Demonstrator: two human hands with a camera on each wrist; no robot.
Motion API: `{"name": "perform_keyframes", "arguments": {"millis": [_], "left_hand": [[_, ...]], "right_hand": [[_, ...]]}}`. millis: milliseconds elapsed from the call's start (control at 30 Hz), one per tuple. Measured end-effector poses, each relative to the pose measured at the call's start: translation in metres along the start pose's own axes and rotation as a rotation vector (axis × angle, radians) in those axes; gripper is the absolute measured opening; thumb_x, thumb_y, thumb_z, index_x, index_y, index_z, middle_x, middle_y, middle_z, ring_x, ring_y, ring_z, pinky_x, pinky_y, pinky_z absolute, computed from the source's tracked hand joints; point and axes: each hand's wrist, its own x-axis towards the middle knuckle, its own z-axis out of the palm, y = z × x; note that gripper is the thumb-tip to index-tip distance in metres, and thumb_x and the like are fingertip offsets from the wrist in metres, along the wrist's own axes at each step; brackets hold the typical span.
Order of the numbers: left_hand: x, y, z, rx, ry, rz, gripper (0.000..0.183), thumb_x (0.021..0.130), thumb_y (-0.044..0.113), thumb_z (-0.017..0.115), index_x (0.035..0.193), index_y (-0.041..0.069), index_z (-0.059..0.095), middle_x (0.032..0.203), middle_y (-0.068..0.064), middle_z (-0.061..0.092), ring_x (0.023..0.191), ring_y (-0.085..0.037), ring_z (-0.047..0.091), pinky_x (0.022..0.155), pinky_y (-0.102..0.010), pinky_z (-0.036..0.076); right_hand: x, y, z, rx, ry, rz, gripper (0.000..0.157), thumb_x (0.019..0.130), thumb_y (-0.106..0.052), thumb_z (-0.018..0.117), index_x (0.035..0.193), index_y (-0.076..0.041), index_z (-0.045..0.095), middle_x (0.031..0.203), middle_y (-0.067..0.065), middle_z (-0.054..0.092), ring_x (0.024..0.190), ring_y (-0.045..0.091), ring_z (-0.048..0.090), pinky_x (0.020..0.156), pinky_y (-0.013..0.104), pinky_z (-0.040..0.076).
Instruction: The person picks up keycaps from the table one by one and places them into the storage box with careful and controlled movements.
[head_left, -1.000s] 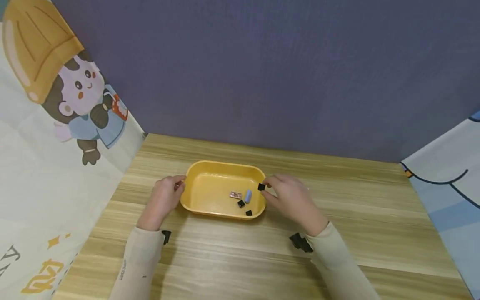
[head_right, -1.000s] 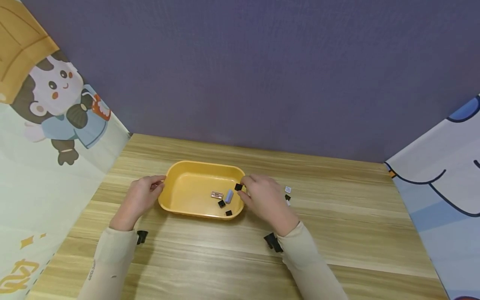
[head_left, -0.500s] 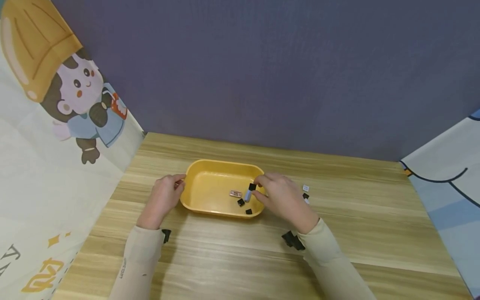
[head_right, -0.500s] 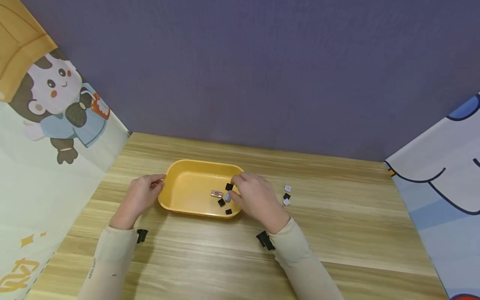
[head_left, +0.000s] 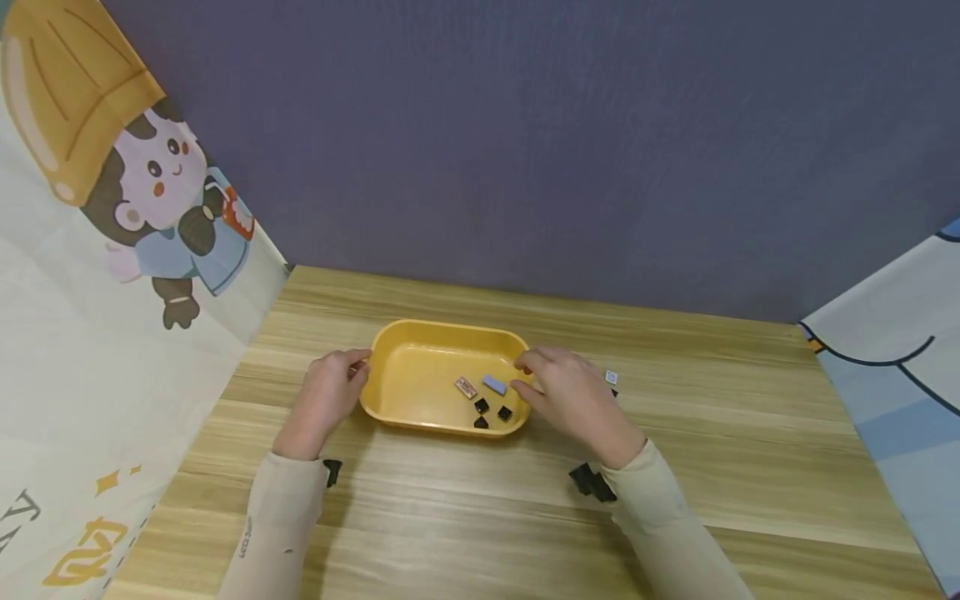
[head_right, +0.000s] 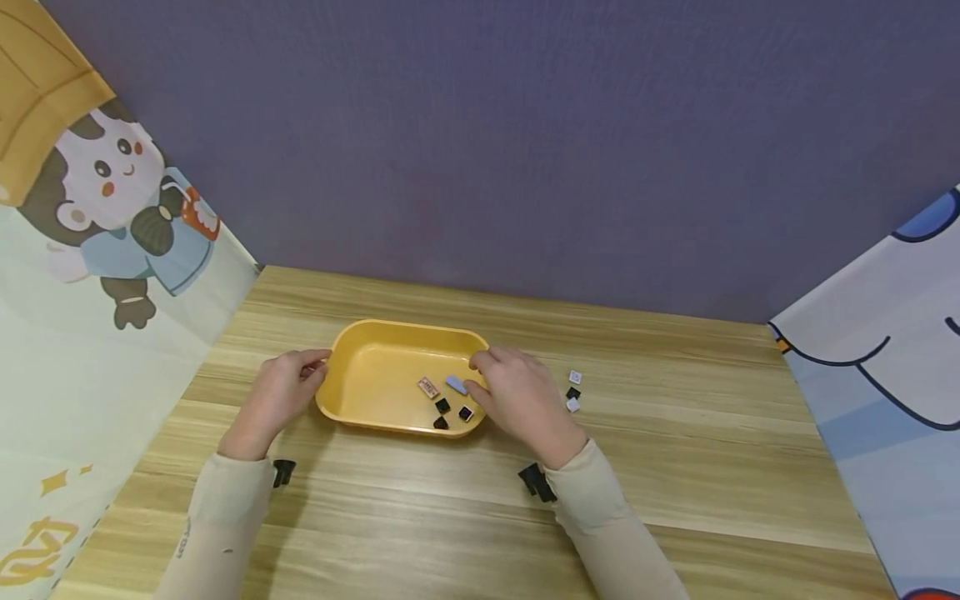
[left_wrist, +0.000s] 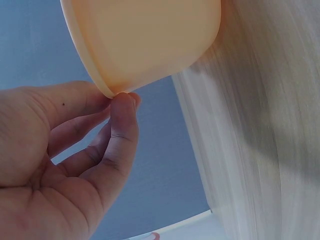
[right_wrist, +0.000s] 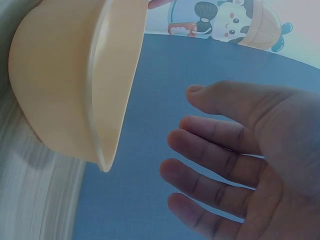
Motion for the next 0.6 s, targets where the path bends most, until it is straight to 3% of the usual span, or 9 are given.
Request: {"name": "perform_keyframes", "arguments": {"millis": [600], "left_hand": [[0.001, 0.000, 0.001, 0.010, -0.002, 0.000, 0.030, 0.098, 0.001, 0.060, 0.125, -0.010, 0.064, 0.102, -0.023, 0.070, 0.089, -0.031, 0.067, 0.067, -0.036, 0.059]], "right_hand": [[-0.025, 0.041, -0.011, -0.010, 0.005, 0.094, 0.024, 0.091, -0.021, 0.076, 0.107, -0.004, 0.071, 0.099, 0.008, 0.070, 0.082, 0.023, 0.067, 0.066, 0.041, 0.056]]}}
